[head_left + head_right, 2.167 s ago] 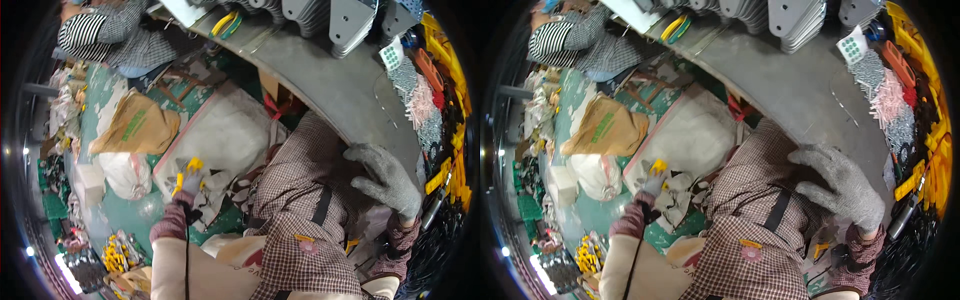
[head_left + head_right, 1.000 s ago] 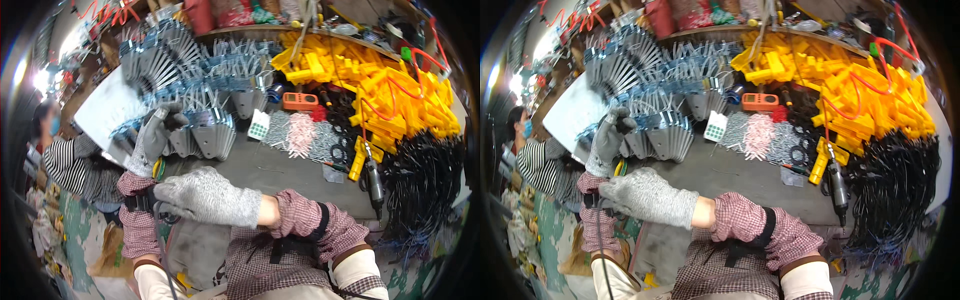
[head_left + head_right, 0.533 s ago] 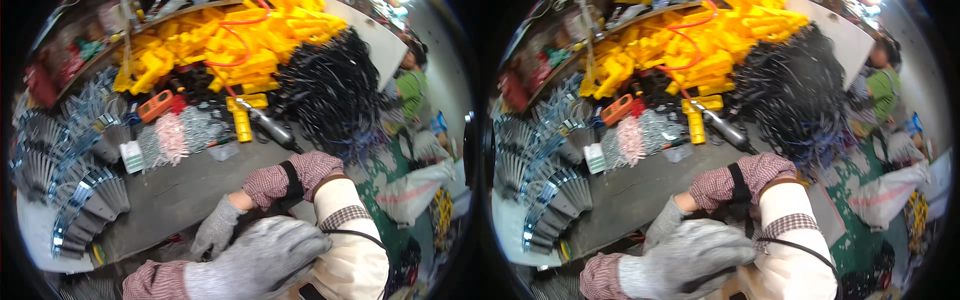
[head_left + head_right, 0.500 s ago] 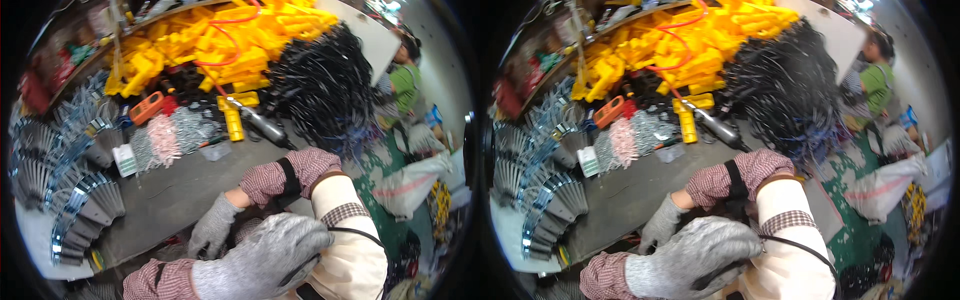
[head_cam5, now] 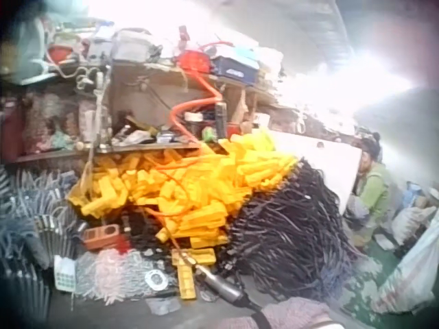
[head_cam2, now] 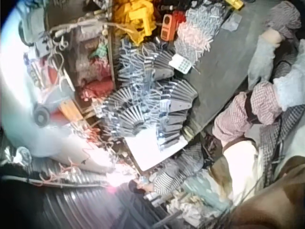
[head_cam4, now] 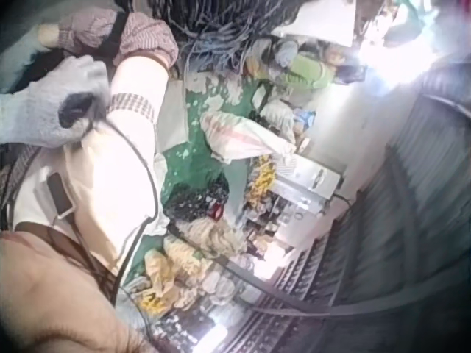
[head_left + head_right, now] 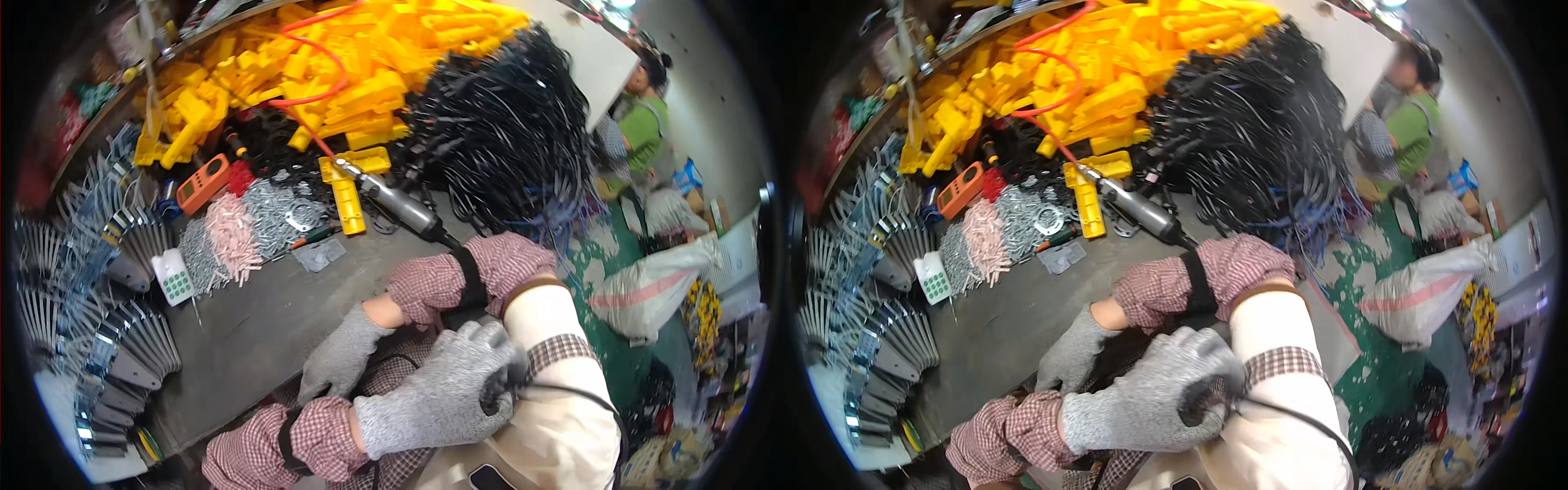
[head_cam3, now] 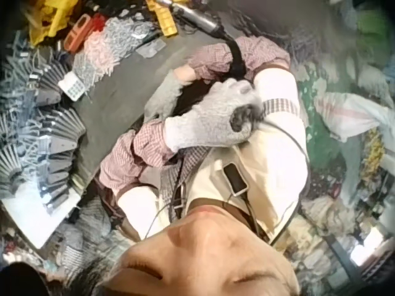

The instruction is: Assembling a yellow plastic housing with metal components, wires, and screws using a screwdriver, soldering iron, and pneumatic tool.

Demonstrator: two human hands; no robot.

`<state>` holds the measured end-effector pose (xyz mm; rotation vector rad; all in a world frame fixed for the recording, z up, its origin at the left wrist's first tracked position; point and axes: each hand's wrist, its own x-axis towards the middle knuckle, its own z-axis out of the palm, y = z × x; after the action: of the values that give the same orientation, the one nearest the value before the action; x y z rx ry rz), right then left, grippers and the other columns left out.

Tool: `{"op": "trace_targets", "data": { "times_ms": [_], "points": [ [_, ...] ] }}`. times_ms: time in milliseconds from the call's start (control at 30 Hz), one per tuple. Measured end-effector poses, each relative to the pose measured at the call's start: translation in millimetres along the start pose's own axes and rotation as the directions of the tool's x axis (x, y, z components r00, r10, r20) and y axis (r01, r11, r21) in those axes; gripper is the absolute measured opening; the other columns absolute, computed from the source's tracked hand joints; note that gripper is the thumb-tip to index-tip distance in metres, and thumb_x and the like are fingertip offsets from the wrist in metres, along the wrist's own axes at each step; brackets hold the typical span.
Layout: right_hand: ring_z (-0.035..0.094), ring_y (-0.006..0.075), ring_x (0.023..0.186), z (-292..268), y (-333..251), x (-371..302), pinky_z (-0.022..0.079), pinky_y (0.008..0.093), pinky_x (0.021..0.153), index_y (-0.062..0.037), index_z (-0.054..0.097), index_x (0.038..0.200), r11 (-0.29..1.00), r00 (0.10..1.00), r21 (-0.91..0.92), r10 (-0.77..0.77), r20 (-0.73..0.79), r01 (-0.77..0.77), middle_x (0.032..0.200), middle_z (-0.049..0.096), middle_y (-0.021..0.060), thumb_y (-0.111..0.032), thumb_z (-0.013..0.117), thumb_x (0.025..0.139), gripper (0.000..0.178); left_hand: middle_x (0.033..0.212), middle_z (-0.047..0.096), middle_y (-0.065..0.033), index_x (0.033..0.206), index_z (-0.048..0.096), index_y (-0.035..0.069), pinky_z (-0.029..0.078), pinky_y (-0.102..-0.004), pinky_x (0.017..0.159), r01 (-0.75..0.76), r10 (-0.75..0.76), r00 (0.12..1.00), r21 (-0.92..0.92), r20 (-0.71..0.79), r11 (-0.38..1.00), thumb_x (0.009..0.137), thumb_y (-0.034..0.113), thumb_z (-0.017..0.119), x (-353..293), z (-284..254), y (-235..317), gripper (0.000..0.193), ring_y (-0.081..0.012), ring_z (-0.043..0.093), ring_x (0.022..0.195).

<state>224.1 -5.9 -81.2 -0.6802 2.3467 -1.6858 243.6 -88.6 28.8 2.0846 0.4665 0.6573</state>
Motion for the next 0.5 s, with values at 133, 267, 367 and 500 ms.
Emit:
{"op": "trace_targets", "data": {
  "times_ms": [133,267,367,500],
  "points": [
    [0.062,0.0337,0.116,44,-7,13,0.047,0.0412,0.101,0.0017,0.056,0.133,0.998,0.998,0.063,0.001,-0.070,0.003,0.126,0.065,0.0215,-0.024,0.062,0.099,0.043,0.086,0.058,-0.0133,0.099,0.059,0.006,0.046,-0.0426,0.078,0.003,0.030,0.993,-0.277,0.112,0.961,0.081,0.019,0.067,3,5,-4,0.023,-0.0308,0.059,0.084],
    [0.063,0.0336,0.116,53,-12,4,0.047,0.0414,0.101,0.0010,0.055,0.134,0.997,0.995,0.066,0.046,-0.086,-0.041,0.126,0.065,0.0213,-0.025,0.061,0.099,0.044,0.077,0.063,-0.0187,0.097,0.058,0.002,0.048,-0.0482,0.074,-0.064,0.037,0.995,-0.286,-0.097,0.956,0.077,0.021,0.069,15,-14,4,0.030,-0.0408,0.063,0.079],
    [0.063,0.0335,0.116,42,-19,-11,0.047,0.0415,0.102,0.0005,0.055,0.135,0.994,0.990,0.044,0.104,-0.097,-0.100,0.126,0.065,0.0210,-0.026,0.060,0.100,0.044,0.079,0.064,-0.0210,0.088,0.059,0.000,0.050,-0.0479,0.074,-0.285,0.314,0.924,0.152,-0.217,0.946,0.070,0.019,0.072,28,-37,44,0.030,-0.0428,0.063,0.083],
    [0.063,0.0333,0.116,23,-31,-24,0.047,0.0416,0.102,-0.0002,0.054,0.136,0.984,0.978,-0.019,0.176,-0.111,-0.179,0.126,0.065,0.0207,-0.027,0.059,0.101,0.045,0.083,0.064,-0.0204,0.092,0.059,0.000,0.049,-0.0478,0.077,-0.332,0.339,0.932,0.067,-0.133,0.941,0.072,0.017,0.071,6,-26,55,0.029,-0.0423,0.063,0.086]
  ]
}}
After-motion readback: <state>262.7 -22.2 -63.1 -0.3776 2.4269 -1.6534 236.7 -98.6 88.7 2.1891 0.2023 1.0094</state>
